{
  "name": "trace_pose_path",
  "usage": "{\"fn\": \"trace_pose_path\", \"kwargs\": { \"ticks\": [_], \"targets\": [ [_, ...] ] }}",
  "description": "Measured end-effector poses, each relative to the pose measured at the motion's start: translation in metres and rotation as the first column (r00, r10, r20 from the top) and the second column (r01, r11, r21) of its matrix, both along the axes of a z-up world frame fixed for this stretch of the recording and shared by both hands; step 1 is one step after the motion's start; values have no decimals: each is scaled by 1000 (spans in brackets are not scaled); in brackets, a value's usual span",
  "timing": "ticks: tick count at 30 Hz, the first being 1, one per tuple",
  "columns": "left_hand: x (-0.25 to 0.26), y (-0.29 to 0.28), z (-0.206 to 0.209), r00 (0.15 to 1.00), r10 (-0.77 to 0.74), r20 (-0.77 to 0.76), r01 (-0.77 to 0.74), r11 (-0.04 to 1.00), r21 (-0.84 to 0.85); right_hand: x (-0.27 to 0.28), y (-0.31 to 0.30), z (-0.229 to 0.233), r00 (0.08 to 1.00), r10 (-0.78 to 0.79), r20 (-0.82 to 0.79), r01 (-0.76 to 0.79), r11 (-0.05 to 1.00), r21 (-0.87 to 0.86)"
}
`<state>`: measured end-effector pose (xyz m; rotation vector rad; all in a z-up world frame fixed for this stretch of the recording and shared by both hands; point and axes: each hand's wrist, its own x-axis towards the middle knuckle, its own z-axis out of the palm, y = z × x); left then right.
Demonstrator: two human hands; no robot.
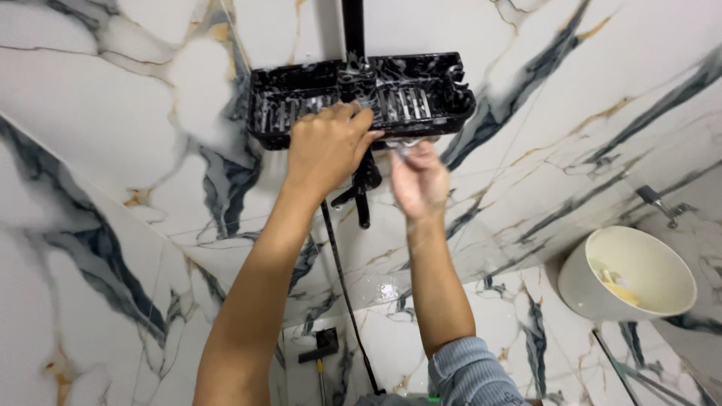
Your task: The person cleans a black shower shelf by applying a white cleaning substance from a green bowl and scrubbing it with a white cloth, before rinsing the shelf using water from a yellow pitcher.
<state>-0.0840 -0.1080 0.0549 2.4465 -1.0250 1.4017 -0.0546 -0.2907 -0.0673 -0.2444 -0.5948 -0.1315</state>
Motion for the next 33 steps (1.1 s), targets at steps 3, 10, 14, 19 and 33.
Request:
{"fn": "trace_pose_path", "kwargs": {
  "ticks": [3, 10, 14, 19, 33],
  "targets": [
    [1, -1, 0, 1000, -2, -7, 2, 1000, -6, 3, -7, 30, 999, 37, 8, -38, 994, 106],
    [-3, -1, 6, 999, -30, -34, 29, 999, -32, -21, -2, 39, 967, 235, 95, -253, 925, 285],
    [-2, -2, 4, 999, -42, -19, 42, 998, -38, -3, 15, 53, 985, 156, 71, -171, 928, 330],
    [-5, -4, 6, 997, 4, -81, -5, 1000, -17, -15, 12, 39, 980, 192, -45, -173, 946, 276],
    [-12, -4, 9, 996, -14, -90, 12, 1000, -22, 7, 3, 70, 905, 389, 171, -424, 840, 339]
  ]
}}
